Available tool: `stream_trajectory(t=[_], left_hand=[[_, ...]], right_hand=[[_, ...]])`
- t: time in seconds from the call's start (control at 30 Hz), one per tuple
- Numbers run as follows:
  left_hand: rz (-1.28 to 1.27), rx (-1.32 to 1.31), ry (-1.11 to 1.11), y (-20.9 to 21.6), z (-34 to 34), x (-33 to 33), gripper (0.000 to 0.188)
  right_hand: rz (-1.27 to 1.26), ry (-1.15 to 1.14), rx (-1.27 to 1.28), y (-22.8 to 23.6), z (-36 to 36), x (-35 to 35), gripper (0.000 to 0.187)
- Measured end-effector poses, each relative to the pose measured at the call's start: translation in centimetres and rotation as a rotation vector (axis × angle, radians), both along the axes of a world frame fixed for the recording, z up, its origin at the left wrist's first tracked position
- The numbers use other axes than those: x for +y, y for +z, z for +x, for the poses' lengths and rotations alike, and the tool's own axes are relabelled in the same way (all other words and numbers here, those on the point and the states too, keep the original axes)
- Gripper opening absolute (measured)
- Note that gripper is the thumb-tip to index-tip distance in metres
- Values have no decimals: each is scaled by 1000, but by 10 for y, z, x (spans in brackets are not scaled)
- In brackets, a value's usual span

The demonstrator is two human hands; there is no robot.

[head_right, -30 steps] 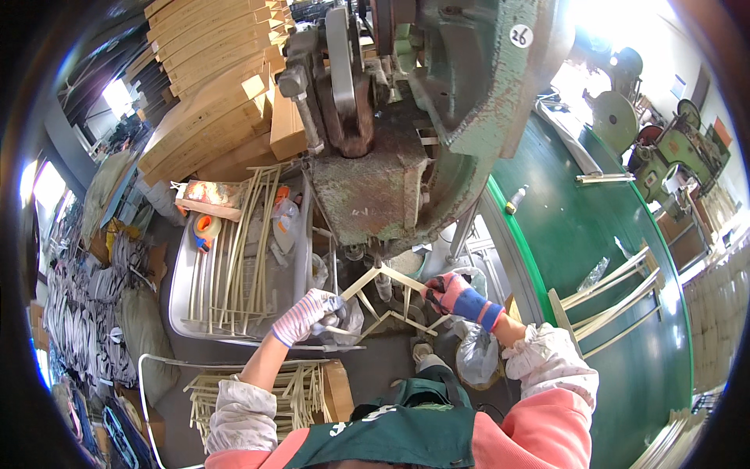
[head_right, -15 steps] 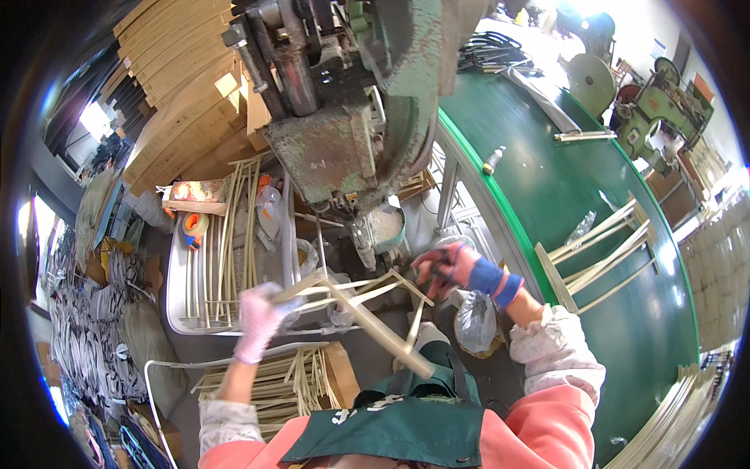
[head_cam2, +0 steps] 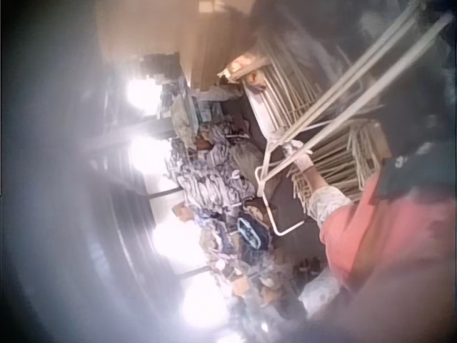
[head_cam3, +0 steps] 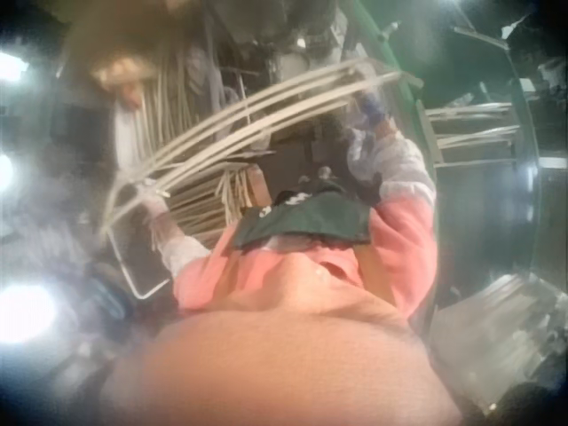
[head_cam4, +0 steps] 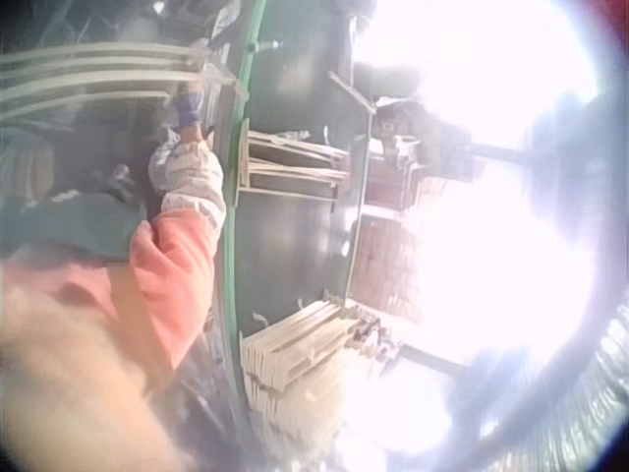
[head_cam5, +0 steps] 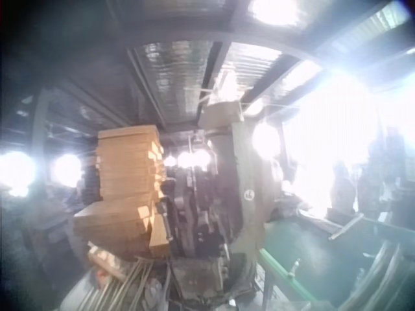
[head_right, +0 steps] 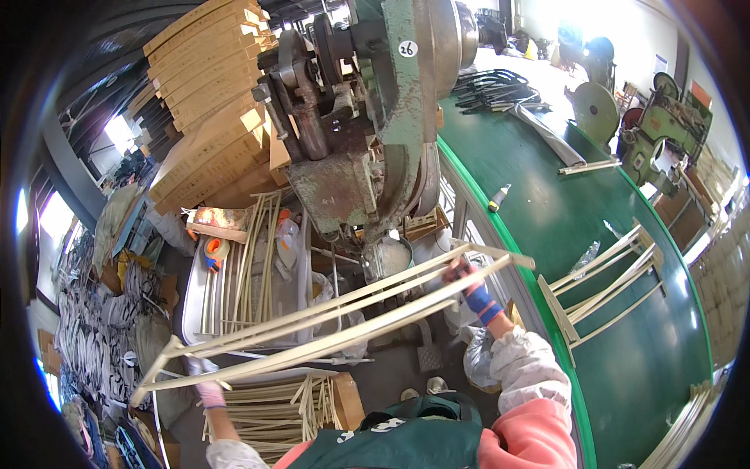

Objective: The person repeatedly picks up thin wooden sticks and a pre-assembled frame, then uses a hydraulic press to join the sticks to the frame. After each press, the person removes the assembled frame and places it in a stack on the floor. The process is repeated multiple times throughout the clip.

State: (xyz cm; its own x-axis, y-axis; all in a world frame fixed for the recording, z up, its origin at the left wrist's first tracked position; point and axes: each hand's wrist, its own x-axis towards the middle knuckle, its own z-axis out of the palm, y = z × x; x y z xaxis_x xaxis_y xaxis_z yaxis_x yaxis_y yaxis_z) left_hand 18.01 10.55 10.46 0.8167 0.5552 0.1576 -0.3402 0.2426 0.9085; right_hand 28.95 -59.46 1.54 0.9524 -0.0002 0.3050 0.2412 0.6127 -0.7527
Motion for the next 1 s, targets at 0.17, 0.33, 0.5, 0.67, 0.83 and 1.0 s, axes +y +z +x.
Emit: stream_trajectory(t=[0.17,0.33,0.5,0.67,0.83,1.0], left_hand=[[1457,934,-1235,-68,-71,-77,30],[1130,829,-1196,6,-26,-179,34],[668,269,-1278,58,35,-341,51],[33,399,-1773,45,38,-380,48],[319,455,-1530,30,72,-361,31],[-282,360,-674,32,123,-405,13]], right_hand=[[-345,-89,193,112,-44,-16,12],[-889,-16,-4,156,-58,45,23],[-1523,112,-115,162,-54,102,24],[-1428,26,181,162,-31,88,21],[-662,171,726,146,-18,75,23],[-399,218,559,140,2,105,21]])
